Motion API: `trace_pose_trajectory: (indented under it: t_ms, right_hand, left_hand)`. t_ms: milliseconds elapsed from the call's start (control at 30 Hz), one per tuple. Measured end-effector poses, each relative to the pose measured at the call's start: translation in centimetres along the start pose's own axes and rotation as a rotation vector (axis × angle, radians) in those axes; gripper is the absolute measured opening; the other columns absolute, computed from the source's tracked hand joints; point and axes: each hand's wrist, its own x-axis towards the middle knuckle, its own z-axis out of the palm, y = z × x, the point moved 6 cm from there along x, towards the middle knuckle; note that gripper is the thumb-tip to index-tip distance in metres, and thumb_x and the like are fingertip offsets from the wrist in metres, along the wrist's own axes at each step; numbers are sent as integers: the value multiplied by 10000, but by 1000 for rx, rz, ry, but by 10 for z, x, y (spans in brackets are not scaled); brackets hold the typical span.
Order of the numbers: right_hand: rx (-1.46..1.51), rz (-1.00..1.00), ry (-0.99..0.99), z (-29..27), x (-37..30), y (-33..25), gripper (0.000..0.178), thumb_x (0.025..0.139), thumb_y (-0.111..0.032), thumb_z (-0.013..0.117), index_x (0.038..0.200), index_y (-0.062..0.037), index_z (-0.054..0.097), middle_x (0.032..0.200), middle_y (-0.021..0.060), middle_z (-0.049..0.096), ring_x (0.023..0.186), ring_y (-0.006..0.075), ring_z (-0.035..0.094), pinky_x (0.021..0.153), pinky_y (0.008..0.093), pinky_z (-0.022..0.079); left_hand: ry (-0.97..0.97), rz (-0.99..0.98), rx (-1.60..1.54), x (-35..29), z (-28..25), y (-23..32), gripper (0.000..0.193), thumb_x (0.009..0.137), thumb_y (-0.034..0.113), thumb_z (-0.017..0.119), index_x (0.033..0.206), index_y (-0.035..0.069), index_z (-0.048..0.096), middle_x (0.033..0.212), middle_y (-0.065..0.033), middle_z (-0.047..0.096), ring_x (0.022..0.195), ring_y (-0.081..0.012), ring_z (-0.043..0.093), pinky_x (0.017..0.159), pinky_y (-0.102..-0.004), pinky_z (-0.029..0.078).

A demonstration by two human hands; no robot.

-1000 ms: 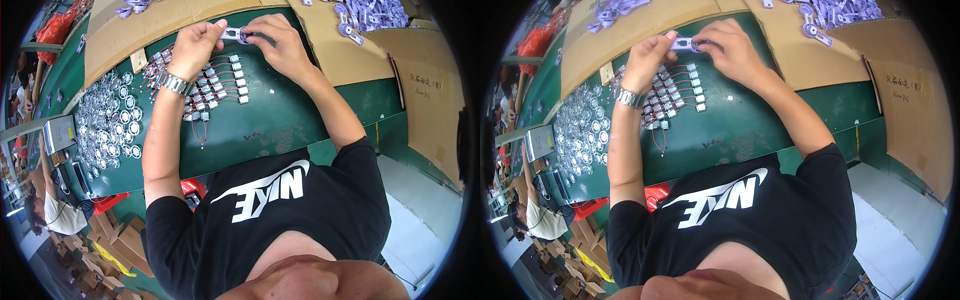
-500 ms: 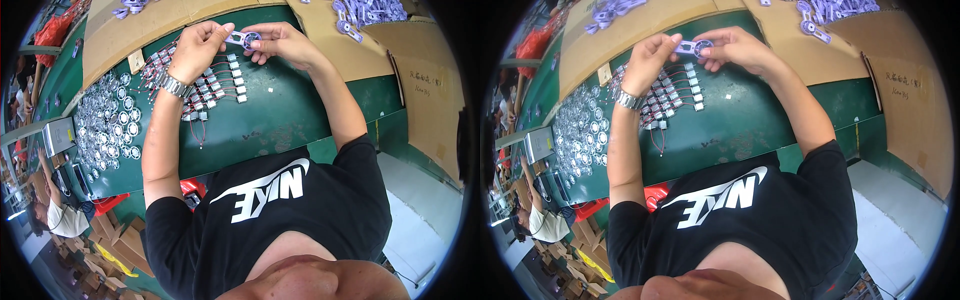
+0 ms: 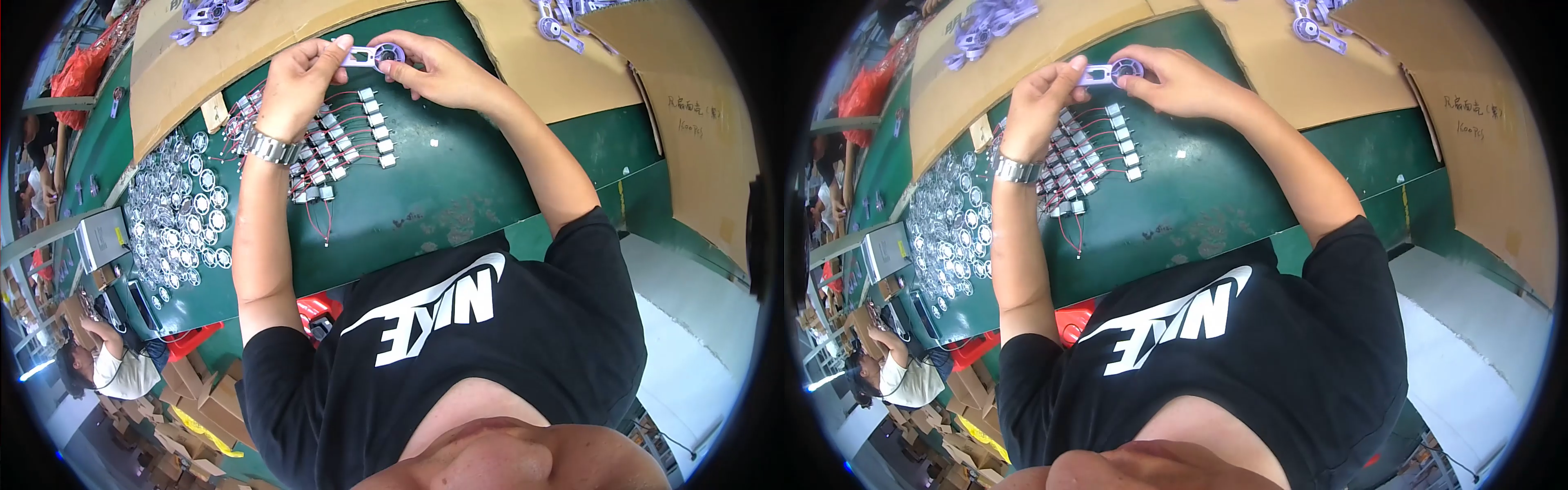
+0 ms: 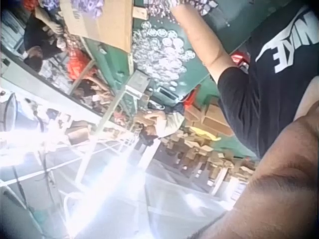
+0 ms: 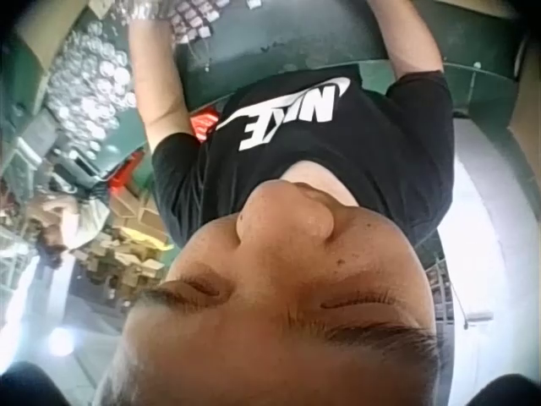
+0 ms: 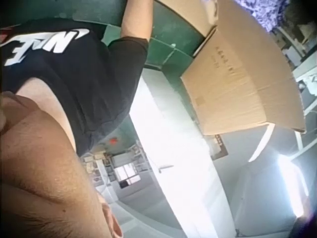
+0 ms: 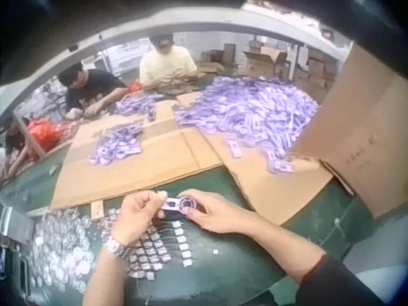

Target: The person assembles small electronic modules into plastic housings by hand, inserting LED arrays and wires into the housings.

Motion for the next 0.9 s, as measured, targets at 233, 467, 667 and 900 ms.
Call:
trace_pose_trajectory:
  t_ms: [233, 467, 667, 900]
  right_hand:
    - [-254, -104, 141, -9, -6, -15, 308, 983, -238, 633, 1244, -73, 634, 752, 20, 611, 637, 111, 541, 569, 264, 435]
    - [406, 200, -127, -1, -5, 0, 375, 1025, -312, 619, 1312, -71, 627, 933, 34, 624, 759, 84, 593, 623, 235, 508]
    - [335, 197, 12, -1, -3, 9, 573, 1024, -371, 621, 1483, -64, 469, 1004, 101, 685, 738, 113, 617, 625, 257, 525]
    - [-472, -1, -168, 27, -10, 19, 459, 942, -329, 697, 1242, -9, 565, 1174, 190, 627, 1100, 362, 599, 964, 450, 478]
  left_hand:
    - [-51, 65, -8, -4, 7, 16, 328, 1012, 335, 667, 867, 41, 686, 714, 32, 634, 643, -28, 499, 599, -205, 379]
    - [-73, 38, 93, -5, 2, 13, 271, 1013, 293, 666, 972, 28, 703, 800, 19, 639, 776, -75, 577, 759, -213, 449]
    - [163, 54, -110, 7, -24, 10, 320, 1022, 329, 647, 941, 28, 720, 769, -26, 691, 751, -123, 655, 734, -249, 509]
    - [332, -98, 827, 54, -62, -19, 673, 971, 541, 596, 1266, -63, 611, 933, -203, 759, 880, -331, 746, 782, -429, 589]
